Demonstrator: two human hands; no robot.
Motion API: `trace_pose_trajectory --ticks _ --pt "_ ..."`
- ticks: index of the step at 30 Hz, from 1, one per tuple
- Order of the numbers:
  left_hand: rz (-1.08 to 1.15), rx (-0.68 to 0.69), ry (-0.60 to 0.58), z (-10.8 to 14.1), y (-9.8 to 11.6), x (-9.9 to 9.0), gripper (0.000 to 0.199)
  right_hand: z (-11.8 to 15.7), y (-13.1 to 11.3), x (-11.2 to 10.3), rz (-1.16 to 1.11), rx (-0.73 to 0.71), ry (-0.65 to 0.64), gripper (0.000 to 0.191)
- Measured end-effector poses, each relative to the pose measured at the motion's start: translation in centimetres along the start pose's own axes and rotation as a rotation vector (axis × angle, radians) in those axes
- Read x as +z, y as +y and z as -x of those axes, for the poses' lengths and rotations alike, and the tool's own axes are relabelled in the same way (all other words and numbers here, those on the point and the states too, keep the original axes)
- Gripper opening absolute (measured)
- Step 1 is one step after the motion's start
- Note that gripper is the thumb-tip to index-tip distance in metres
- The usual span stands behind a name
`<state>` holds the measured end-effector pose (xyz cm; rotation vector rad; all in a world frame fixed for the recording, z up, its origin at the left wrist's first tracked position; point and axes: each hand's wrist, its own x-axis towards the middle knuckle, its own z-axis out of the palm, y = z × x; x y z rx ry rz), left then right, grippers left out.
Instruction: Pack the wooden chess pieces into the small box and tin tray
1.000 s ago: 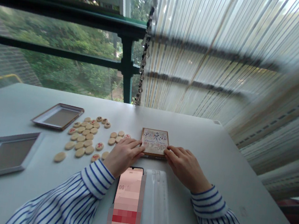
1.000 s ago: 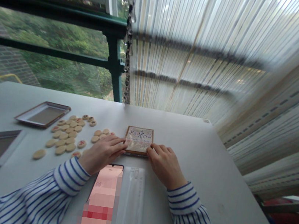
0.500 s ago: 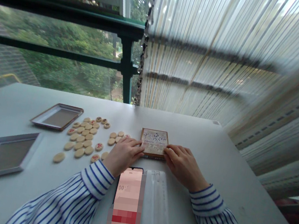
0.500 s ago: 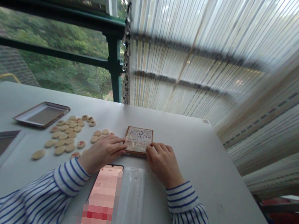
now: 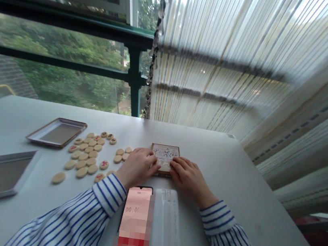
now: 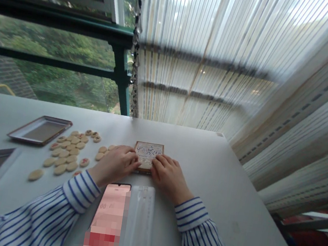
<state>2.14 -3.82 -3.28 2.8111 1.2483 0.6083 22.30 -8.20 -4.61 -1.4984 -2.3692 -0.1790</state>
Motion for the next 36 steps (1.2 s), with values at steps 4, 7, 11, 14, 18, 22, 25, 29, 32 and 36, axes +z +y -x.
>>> trace_pose_trajectory --ticks 4,7,11,14,18,22,25,29,32,36 --pt "0.020 -0.020 -0.006 -1.0 -0.5 1.4 0.045 0.0 0.2 0.2 -0.014 0.010 0.005 0.030" --pt "0.033 -0.032 -0.076 -1.1 -1.3 2.2 0.054 0.0 0.3 0.2 -0.027 0.006 0.007 0.029" --pt "0.028 -0.034 -0.115 -1.0 -1.8 2.2 0.059 -0.3 0.2 -0.2 -0.049 0.006 0.007 0.027" --pt "0.016 -0.037 -0.109 -1.1 -1.7 2.0 0.060 -1.0 0.2 -0.5 -0.054 0.008 -0.006 0.023" --pt "0.014 -0.030 -0.105 -1.3 -1.6 1.9 0.059 -2.8 0.3 -0.4 -0.042 -0.006 -0.026 0.031" --pt "0.023 -0.028 -0.094 -1.3 -1.7 1.9 0.058 -5.0 0.6 0.3 -0.063 -0.066 -0.121 0.036" --pt "0.030 -0.030 -0.084 -1.3 -1.7 2.0 0.058 -6.0 0.7 0.9 -0.092 -0.072 -0.169 0.039" --pt "0.034 -0.020 -0.072 -1.3 -1.8 2.0 0.059 -5.9 1.3 1.4 -0.113 -0.057 -0.166 0.040" --pt "0.036 -0.020 -0.070 -1.3 -1.8 1.9 0.058 -5.2 2.1 1.5 -0.110 -0.028 -0.156 0.041" --pt "0.037 -0.016 -0.077 -1.3 -1.7 1.8 0.058 -4.3 3.3 1.3 -0.093 0.005 -0.149 0.041"
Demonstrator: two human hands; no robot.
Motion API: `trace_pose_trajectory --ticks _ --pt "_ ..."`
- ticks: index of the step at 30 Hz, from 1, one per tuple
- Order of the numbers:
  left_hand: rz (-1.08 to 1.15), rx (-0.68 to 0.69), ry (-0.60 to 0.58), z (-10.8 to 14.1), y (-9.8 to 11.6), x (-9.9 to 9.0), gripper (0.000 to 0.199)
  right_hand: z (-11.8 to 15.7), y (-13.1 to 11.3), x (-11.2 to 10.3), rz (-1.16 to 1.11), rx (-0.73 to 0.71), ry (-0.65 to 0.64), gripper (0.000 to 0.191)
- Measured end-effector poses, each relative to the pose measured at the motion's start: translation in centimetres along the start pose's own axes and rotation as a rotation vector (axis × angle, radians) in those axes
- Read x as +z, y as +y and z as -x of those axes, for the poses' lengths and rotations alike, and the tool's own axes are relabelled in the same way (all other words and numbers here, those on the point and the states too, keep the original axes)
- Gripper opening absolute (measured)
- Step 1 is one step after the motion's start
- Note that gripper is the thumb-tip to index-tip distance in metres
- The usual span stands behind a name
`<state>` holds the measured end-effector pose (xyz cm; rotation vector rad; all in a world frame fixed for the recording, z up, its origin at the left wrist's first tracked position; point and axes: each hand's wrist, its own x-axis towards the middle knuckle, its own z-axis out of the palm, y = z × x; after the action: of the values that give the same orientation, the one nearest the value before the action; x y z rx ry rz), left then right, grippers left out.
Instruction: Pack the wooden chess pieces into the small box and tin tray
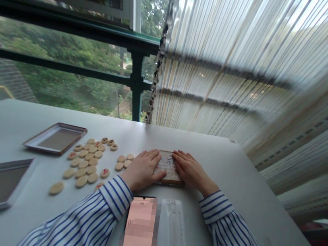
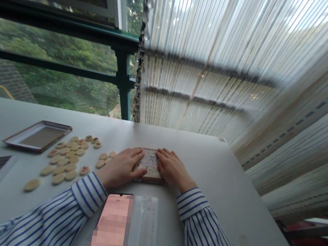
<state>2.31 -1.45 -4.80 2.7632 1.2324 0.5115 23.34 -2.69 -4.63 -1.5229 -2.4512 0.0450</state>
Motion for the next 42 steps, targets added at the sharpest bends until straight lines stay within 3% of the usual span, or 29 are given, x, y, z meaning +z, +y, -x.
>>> trace_pose_trajectory --ticks 5,15,21,35,42 --pt "-0.002 -0.006 0.009 0.0 0.0 -0.1 0.058 1.1 0.4 -0.5 0.039 0.035 -0.001 0.041" --pt "0.005 -0.018 -0.012 0.0 0.0 -0.1 0.057 4.0 -1.5 -0.9 0.055 -0.005 0.007 0.042" --pt "0.000 -0.013 -0.027 0.2 -0.5 0.3 0.044 4.0 -1.5 -0.9 0.053 0.022 0.018 0.042" --pt "0.068 -0.081 0.077 0.3 -0.3 0.4 0.041 4.0 -1.6 -0.8 -0.032 0.005 0.122 0.039" --pt "0.037 -0.009 0.059 0.5 0.0 0.2 0.039 3.6 -1.3 -0.6 -0.022 0.041 0.185 0.037"
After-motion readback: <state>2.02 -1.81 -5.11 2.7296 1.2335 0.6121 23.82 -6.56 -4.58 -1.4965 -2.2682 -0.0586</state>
